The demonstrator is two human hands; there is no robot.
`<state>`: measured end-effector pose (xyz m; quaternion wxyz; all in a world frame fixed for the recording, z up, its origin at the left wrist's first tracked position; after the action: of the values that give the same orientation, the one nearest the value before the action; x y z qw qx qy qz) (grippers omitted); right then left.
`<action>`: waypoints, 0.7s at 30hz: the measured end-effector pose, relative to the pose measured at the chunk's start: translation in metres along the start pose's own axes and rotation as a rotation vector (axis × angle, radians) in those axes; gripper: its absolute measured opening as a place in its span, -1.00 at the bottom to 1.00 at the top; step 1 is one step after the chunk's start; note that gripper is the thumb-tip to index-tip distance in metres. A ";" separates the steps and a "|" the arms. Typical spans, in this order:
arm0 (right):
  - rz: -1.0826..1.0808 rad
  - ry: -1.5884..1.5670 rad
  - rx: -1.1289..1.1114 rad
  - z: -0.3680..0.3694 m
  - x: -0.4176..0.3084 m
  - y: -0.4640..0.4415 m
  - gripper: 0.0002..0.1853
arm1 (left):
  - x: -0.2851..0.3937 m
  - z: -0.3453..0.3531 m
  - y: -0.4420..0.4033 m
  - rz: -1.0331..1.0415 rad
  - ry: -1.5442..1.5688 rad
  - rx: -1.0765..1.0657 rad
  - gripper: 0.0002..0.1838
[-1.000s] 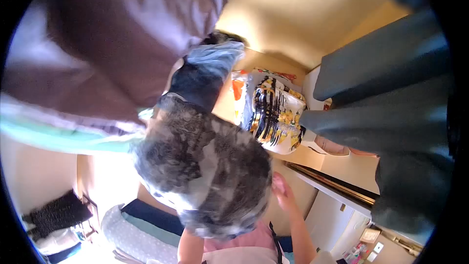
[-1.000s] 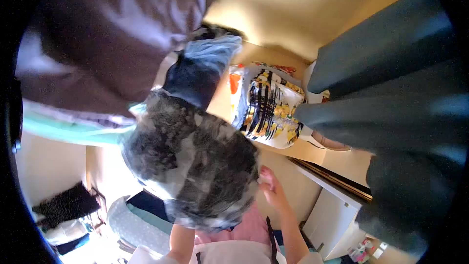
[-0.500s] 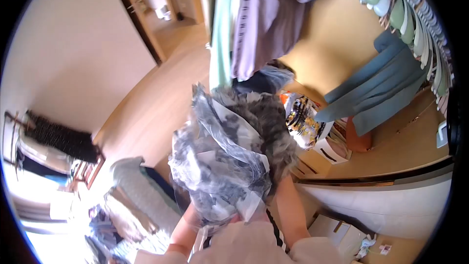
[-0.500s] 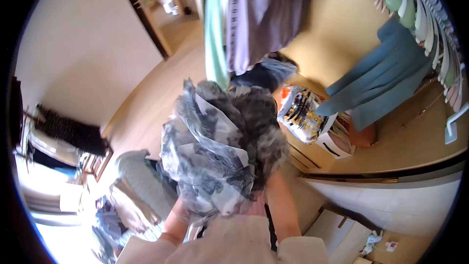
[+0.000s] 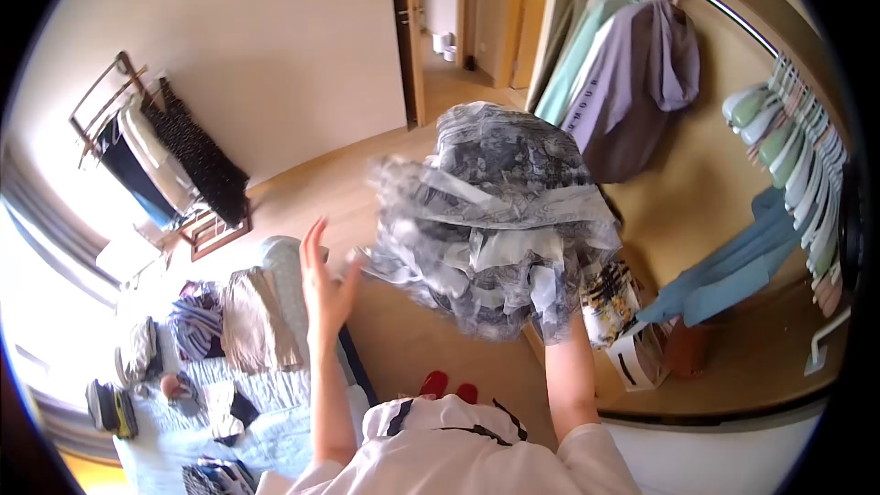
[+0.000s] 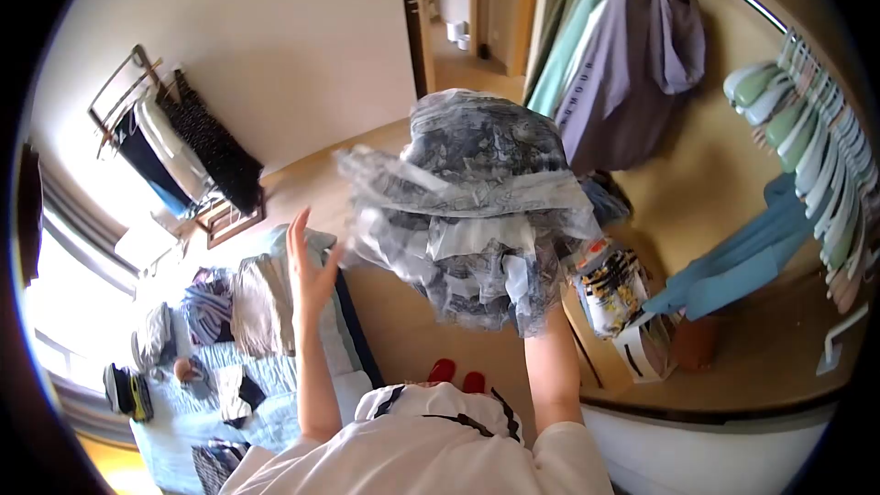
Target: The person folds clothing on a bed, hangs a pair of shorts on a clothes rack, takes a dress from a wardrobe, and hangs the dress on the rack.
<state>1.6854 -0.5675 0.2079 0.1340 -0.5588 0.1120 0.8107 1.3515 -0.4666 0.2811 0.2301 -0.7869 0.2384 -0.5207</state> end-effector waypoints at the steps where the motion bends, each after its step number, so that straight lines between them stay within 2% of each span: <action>1: 0.006 0.025 -0.029 0.004 -0.002 0.000 -0.47 | 0.043 0.008 -0.014 0.017 0.082 -0.040 -0.15; 3: 0.009 0.077 -0.078 0.014 -0.006 -0.004 -0.47 | 0.083 0.034 -0.024 0.238 0.304 -0.153 -0.03; 5: -0.001 0.129 -0.127 0.027 -0.013 -0.010 -0.48 | 0.099 0.045 -0.030 0.395 0.054 -0.125 -0.04; 7: -0.025 0.187 -0.162 0.042 -0.025 -0.019 -0.48 | 0.080 0.054 -0.045 0.223 0.036 -0.273 -0.21; 8: -0.039 0.219 -0.177 0.049 -0.032 -0.024 -0.49 | 0.074 0.052 -0.054 0.220 0.163 -0.137 -0.43; 9: -0.055 0.257 -0.193 0.056 -0.043 -0.031 -0.49 | 0.070 0.046 -0.056 0.178 0.174 -0.027 -0.53; 10: -0.065 0.289 -0.207 0.061 -0.050 -0.034 -0.49 | 0.052 0.038 -0.069 0.149 0.264 0.095 -0.55; 11: -0.075 0.320 -0.220 0.066 -0.060 -0.041 -0.49 | 0.059 0.020 -0.084 0.082 0.330 0.099 -0.60; 12: -0.079 0.353 -0.233 0.070 -0.068 -0.046 -0.50 | 0.068 0.007 -0.098 0.114 0.434 0.156 -0.67; 14: -0.083 0.382 -0.250 0.077 -0.079 -0.055 -0.50 | 0.077 -0.018 -0.124 0.119 0.369 0.285 -0.71; 15: -0.090 0.542 -0.289 0.080 -0.082 -0.061 -0.55 | 0.082 -0.033 -0.136 0.101 0.347 0.329 -0.75; 16: -0.105 0.702 -0.328 0.083 -0.084 -0.065 -0.60 | 0.090 -0.045 -0.150 0.261 0.389 0.396 -0.79; 17: -0.114 0.704 -0.337 0.084 -0.084 -0.067 -0.60 | 0.128 -0.060 -0.145 0.103 0.512 0.405 -0.80; 18: -0.113 0.577 -0.250 0.084 -0.083 -0.068 -0.64 | 0.121 -0.082 -0.155 0.034 0.460 0.204 -0.74; 19: -0.112 0.449 -0.160 0.085 -0.083 -0.068 -0.67 | 0.133 -0.086 -0.150 0.186 0.636 0.256 -0.69; 20: -0.122 0.257 -0.199 0.090 -0.085 -0.066 -0.68 | 0.154 -0.089 -0.133 0.184 0.678 0.219 -0.67; 21: -0.128 0.255 -0.201 0.091 -0.086 -0.067 -0.68 | 0.171 -0.092 -0.116 0.181 0.720 0.177 -0.64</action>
<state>1.6574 -0.4824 0.3185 0.1136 -0.6736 0.0107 0.7302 1.3407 -0.4918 0.5051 0.2439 -0.5063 0.3266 -0.7599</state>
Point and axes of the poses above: each hand's wrist, its own y-axis away from the middle knuckle, its own z-axis out of the palm, x = y × z, the point moved 2 cm from there along -y, towards the middle knuckle, and after that the axes turned 10 degrees about y, right-handed, at the moved point
